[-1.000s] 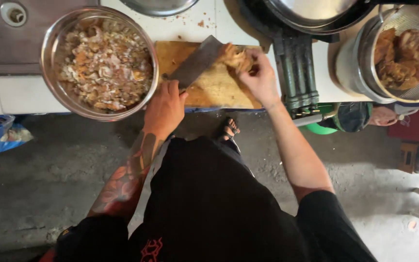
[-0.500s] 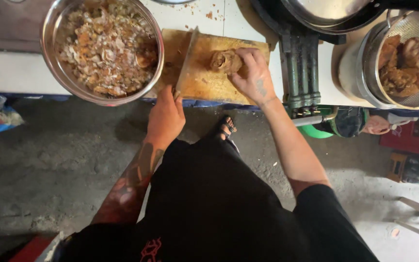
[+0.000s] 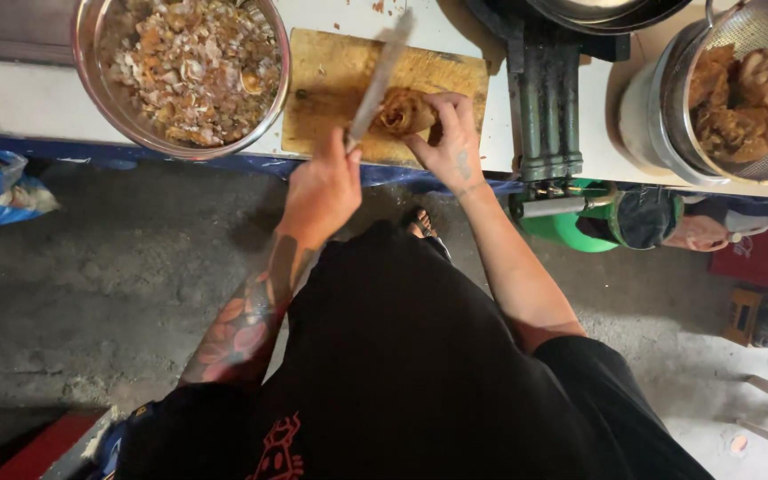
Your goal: Chopping fried meat on a wooden cutting board using a cleaver and transferring the pieces to a bowl
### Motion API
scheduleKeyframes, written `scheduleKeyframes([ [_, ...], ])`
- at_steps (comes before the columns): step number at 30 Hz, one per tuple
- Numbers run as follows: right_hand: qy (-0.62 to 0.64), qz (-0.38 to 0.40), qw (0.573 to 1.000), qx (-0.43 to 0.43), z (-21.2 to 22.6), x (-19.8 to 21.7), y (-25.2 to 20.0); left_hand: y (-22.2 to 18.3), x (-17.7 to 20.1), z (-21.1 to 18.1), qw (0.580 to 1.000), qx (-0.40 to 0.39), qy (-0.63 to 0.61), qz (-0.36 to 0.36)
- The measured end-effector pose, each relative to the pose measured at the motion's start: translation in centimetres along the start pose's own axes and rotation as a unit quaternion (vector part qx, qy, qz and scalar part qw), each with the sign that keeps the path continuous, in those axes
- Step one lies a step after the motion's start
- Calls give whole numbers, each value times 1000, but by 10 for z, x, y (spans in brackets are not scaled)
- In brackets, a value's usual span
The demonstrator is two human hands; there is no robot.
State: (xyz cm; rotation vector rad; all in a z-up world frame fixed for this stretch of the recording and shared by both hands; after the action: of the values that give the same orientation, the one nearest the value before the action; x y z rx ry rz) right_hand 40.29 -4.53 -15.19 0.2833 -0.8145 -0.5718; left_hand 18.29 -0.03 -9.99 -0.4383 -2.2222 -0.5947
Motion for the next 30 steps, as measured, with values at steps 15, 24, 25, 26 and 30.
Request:
scheduleKeyframes([
  [15, -5, -49, 997, -54, -17, -16, -13, -16, -13, -22, 961, -109, 250, 35],
  [24, -11, -70, 997, -30, -22, -29, -12, 4, -8, -17, 976, 31, 82, 199],
  [25, -11, -69, 997, -33, -27, -31, -11, 9, -22, -10, 976, 31, 82, 202],
  [26, -16, -79, 997, -13, -29, -32, -10, 13, -36, -4, 977, 39, 70, 196],
  [30, -27, -95, 995, 1, -26, -32, -12, 23, -70, 4, 991, -71, 107, 46],
])
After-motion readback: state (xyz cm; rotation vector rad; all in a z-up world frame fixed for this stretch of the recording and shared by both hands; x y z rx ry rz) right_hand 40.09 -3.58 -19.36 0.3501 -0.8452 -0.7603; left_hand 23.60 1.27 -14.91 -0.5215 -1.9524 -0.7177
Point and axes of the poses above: each hand's wrist, its own y-axis towards the middle knuckle, its own x-axis out of the back of the hand, z = x × y, the point moved 5 cm from there along y, towards the middle knuckle, and after that the axes turned 14 degrees about -z, right-handed, at the moved point
